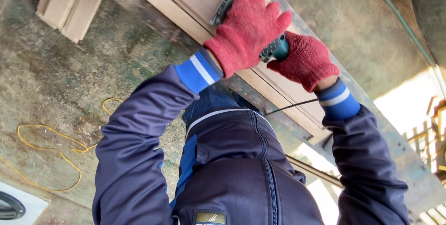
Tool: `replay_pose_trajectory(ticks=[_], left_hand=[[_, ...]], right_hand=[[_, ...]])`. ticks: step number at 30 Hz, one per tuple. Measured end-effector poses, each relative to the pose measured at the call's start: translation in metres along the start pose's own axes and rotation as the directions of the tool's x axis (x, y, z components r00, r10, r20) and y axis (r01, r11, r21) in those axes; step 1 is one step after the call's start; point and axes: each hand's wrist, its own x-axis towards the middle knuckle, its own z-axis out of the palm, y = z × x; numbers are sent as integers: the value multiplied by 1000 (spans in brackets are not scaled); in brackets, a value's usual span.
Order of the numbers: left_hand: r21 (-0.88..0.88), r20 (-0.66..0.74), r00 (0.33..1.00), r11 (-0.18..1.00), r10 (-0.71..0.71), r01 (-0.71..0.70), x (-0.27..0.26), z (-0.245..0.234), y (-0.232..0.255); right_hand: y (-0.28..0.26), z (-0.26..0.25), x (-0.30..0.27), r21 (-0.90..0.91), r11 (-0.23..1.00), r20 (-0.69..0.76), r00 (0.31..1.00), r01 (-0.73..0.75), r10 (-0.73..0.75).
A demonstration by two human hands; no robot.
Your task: Sanding a wooden board using an orbital sander and a sanding block.
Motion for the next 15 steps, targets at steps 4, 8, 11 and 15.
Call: replay_pose_trajectory(ticks=[4,8,11,15], left_hand=[[-215,10,999,976,33,-30,12,7,97],[-375,-333,932,927,-143,9,36,45,220],[-439,-431,876,898,-216,5,42,79,311],[-455,-274,961,886,-44,-89,45,105,407]], right_hand=[[58,33,-81,14,991,71,989,-133,132],[113,68,-157,114,917,164,917,-383,363],[152,92,-213,148,888,193,893,-436,407],[205,129,-281,89,822,245,812,-563,530]])
